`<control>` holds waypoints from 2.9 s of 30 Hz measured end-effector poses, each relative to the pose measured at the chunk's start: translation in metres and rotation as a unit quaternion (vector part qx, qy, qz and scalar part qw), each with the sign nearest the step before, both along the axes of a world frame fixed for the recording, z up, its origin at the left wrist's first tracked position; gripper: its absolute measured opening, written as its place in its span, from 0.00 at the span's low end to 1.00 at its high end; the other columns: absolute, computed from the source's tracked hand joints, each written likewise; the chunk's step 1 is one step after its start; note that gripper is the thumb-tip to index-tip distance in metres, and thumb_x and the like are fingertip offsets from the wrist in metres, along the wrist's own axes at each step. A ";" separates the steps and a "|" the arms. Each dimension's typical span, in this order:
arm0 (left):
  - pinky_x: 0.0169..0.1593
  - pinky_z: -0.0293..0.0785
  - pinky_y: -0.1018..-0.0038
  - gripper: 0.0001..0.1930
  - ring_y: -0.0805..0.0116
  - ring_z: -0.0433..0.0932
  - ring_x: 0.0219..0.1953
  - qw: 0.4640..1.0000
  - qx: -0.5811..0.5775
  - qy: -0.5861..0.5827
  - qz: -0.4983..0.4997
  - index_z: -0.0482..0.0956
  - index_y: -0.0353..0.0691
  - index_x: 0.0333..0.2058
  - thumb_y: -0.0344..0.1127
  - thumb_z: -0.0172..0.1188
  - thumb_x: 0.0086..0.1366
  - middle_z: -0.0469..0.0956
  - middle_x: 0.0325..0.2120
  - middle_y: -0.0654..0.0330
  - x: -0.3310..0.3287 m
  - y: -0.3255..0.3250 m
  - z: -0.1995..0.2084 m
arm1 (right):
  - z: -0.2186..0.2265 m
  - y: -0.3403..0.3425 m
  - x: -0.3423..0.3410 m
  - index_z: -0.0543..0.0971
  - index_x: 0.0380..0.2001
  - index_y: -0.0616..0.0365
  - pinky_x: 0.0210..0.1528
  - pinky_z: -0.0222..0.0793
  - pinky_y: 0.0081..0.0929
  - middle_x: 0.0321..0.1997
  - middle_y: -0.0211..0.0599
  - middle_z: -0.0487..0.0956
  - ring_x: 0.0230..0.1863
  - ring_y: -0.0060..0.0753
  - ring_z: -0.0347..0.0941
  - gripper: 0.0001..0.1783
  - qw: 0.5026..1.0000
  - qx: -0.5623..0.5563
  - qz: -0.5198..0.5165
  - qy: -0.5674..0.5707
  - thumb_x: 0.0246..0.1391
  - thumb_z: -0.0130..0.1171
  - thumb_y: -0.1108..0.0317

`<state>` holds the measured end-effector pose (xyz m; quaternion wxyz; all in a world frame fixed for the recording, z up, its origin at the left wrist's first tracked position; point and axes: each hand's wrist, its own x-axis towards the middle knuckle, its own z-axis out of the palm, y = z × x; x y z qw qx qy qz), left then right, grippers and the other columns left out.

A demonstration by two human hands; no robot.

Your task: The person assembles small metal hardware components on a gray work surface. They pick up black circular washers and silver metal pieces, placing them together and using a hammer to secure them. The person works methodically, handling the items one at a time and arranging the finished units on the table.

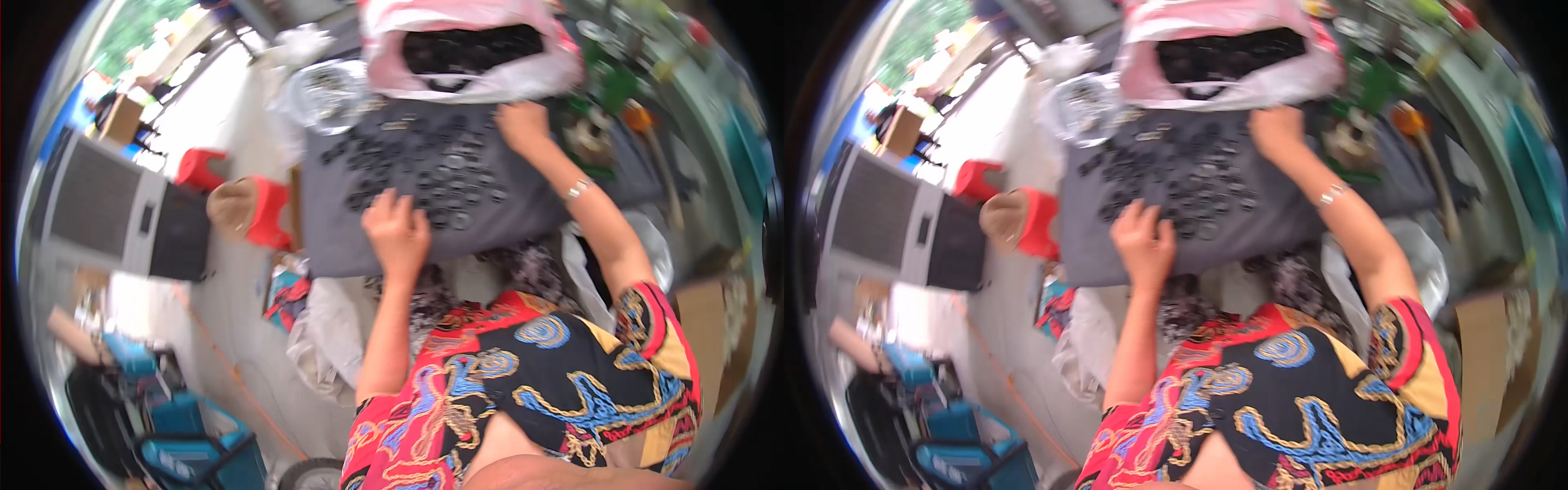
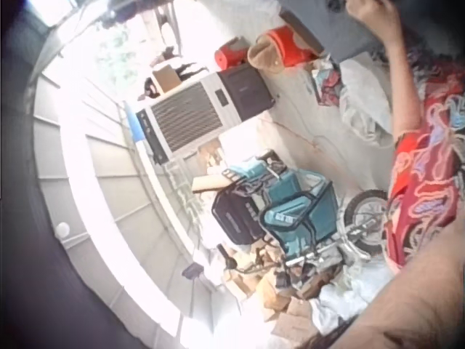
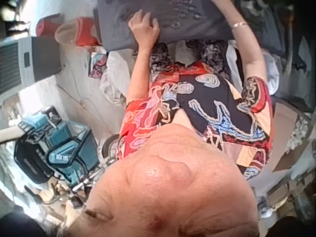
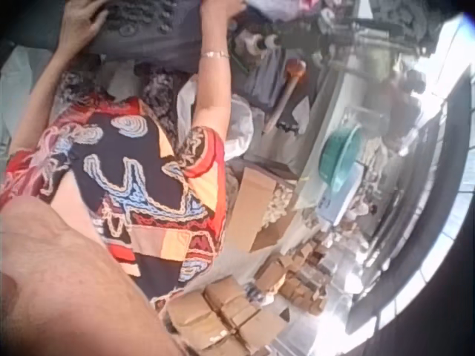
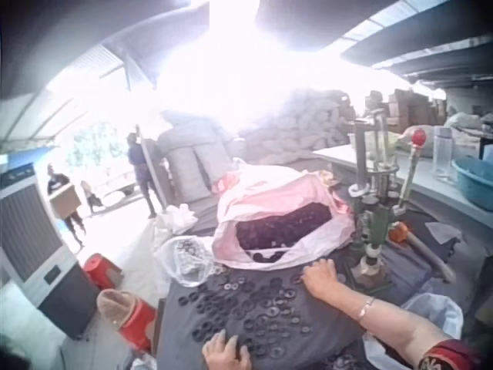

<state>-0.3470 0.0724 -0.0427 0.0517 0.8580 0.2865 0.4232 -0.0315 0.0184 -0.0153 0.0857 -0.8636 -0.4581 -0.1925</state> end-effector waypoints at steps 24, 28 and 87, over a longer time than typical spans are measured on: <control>0.59 0.62 0.55 0.15 0.48 0.72 0.53 1.000 0.000 0.021 -0.001 0.81 0.35 0.40 0.32 0.64 0.53 0.76 0.50 0.46 0.011 0.007 -0.019 | -0.020 -0.027 -0.023 0.81 0.29 0.55 0.46 0.68 0.41 0.35 0.40 0.80 0.42 0.44 0.74 0.08 0.993 0.089 0.082 0.011 0.53 0.56 0.65; 0.59 0.61 0.54 0.15 0.47 0.72 0.54 1.000 -0.005 0.016 -0.006 0.81 0.34 0.39 0.32 0.64 0.53 0.76 0.50 0.45 0.009 0.006 -0.022 | -0.015 -0.018 0.001 0.84 0.32 0.52 0.50 0.62 0.43 0.39 0.36 0.82 0.47 0.41 0.74 0.11 0.999 -0.033 0.003 0.030 0.53 0.58 0.60; 0.59 0.62 0.59 0.15 0.51 0.73 0.53 1.000 0.006 0.026 0.015 0.83 0.36 0.40 0.33 0.65 0.52 0.77 0.50 0.49 0.007 0.007 -0.024 | -0.020 -0.099 -0.009 0.81 0.33 0.57 0.42 0.71 0.40 0.34 0.41 0.76 0.38 0.49 0.75 0.06 0.978 0.148 0.079 0.128 0.53 0.59 0.68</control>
